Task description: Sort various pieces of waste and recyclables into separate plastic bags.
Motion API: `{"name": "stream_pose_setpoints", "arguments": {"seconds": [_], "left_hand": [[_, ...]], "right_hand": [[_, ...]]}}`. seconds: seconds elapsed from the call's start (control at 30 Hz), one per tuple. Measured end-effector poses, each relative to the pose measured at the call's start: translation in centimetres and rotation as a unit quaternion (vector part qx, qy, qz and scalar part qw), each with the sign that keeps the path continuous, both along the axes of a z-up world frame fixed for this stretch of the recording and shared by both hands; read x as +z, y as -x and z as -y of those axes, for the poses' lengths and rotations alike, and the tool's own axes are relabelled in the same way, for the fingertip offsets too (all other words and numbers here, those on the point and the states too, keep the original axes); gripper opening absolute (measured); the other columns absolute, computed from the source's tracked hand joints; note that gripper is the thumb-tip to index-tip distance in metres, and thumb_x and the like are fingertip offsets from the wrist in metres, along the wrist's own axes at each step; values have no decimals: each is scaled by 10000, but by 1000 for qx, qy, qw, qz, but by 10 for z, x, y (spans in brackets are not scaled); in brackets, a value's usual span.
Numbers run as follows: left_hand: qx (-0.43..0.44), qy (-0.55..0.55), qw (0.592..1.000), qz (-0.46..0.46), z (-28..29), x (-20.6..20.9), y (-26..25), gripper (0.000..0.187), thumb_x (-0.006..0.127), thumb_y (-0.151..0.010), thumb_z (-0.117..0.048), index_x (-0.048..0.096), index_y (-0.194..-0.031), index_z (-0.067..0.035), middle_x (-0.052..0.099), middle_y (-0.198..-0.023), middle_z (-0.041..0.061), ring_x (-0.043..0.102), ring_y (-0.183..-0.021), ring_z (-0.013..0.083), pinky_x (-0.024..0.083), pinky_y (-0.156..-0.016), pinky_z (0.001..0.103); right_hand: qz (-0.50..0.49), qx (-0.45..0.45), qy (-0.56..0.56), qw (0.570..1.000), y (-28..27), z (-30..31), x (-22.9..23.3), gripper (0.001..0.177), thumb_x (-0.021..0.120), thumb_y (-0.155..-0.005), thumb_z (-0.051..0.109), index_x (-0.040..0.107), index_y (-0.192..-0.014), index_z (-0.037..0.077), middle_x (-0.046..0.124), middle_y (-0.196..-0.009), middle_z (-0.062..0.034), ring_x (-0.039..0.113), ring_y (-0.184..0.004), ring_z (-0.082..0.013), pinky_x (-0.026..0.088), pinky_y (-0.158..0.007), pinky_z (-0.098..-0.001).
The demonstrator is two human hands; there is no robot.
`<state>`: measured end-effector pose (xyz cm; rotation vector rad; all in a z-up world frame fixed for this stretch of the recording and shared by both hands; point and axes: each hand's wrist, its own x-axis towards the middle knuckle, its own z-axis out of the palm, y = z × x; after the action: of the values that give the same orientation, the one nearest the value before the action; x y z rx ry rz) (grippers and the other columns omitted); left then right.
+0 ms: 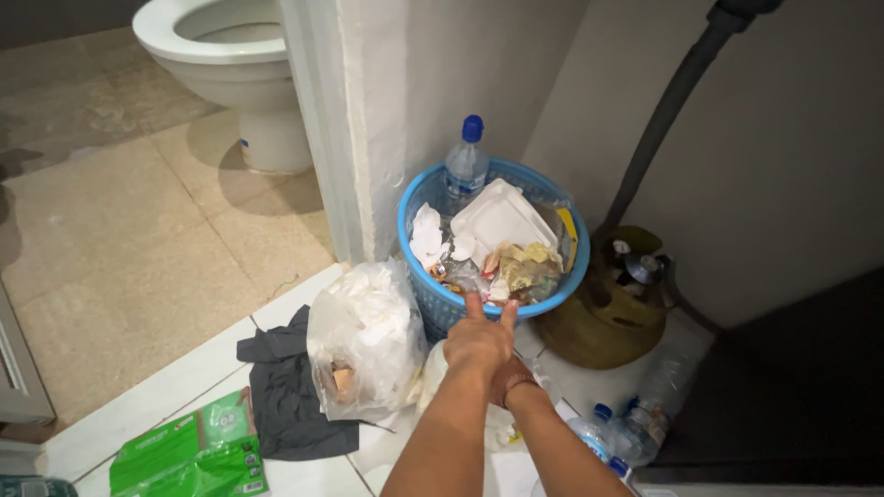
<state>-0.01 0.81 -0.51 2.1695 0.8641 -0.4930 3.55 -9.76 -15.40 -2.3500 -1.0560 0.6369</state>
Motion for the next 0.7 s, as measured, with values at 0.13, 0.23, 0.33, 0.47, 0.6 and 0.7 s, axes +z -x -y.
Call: {"name": "stream_pose_setpoints", "arguments": {"seconds": [0.13, 0.23, 0.33, 0.47, 0.6, 0.7], "left_hand": [[9, 13, 1000, -16, -2, 10, 6, 975, 303, -957, -774, 5, -1665, -172, 533, -1476, 226, 547, -1355, 362, 463, -1091, 441], [23, 7, 1000, 11, 3, 7, 8, 975, 322, -948, -782, 82, -1649, -147, 550, -1463, 231, 558, -1346, 367, 457, -1102, 440], [38, -5, 999, 25, 4, 19, 9, 982, 324, -938, -777, 94, -1661, -153, 599, -1419, 253, 604, -1307, 389, 485, -1093, 445], [47, -12, 999, -9, 7, 18, 6, 998, 324, -930, -787, 19, -1665, -185, 565, -1446, 235, 568, -1331, 392, 428, -1122, 500], [59, -20, 998, -19, 8, 16, 6, 1019, 327, -915, -809, -4, -1661, -198, 560, -1463, 214, 555, -1357, 360, 426, -1131, 485], [49, -24, 998, -12, 7, 10, 3, 1048, 326, -925, -813, -29, -1664, -161, 558, -1461, 238, 553, -1355, 378, 421, -1135, 468]], "right_hand": [[-93, -69, -63, 991, 18, -6, 70, 666, 689, -811, 433, 544, -1409, 177, 568, -1490, -60, 516, -1401, -230, 407, -1145, -379], [-71, -151, 144, 975, 31, -7, 119, 710, 632, -836, 570, 517, -1466, 265, 549, -1519, -44, 496, -1421, -269, 415, -1152, -424], [-43, -122, 211, 969, 28, 0, 124, 851, 678, -777, 605, 409, -1520, 290, 473, -1564, -11, 408, -1460, -293, 288, -1150, -615], [0, -61, 177, 982, 9, 10, 96, 811, 638, -797, 661, 515, -1465, 219, 574, -1468, -124, 526, -1379, -335, 418, -1132, -539], [1, -76, 177, 981, 13, 10, 106, 862, 696, -782, 644, 453, -1484, 206, 532, -1455, -145, 478, -1381, -334, 402, -1111, -565], [12, -65, 150, 986, 17, 12, 117, 803, 699, -782, 628, 498, -1447, 226, 571, -1408, -130, 497, -1346, -331, 414, -1067, -577]]}}
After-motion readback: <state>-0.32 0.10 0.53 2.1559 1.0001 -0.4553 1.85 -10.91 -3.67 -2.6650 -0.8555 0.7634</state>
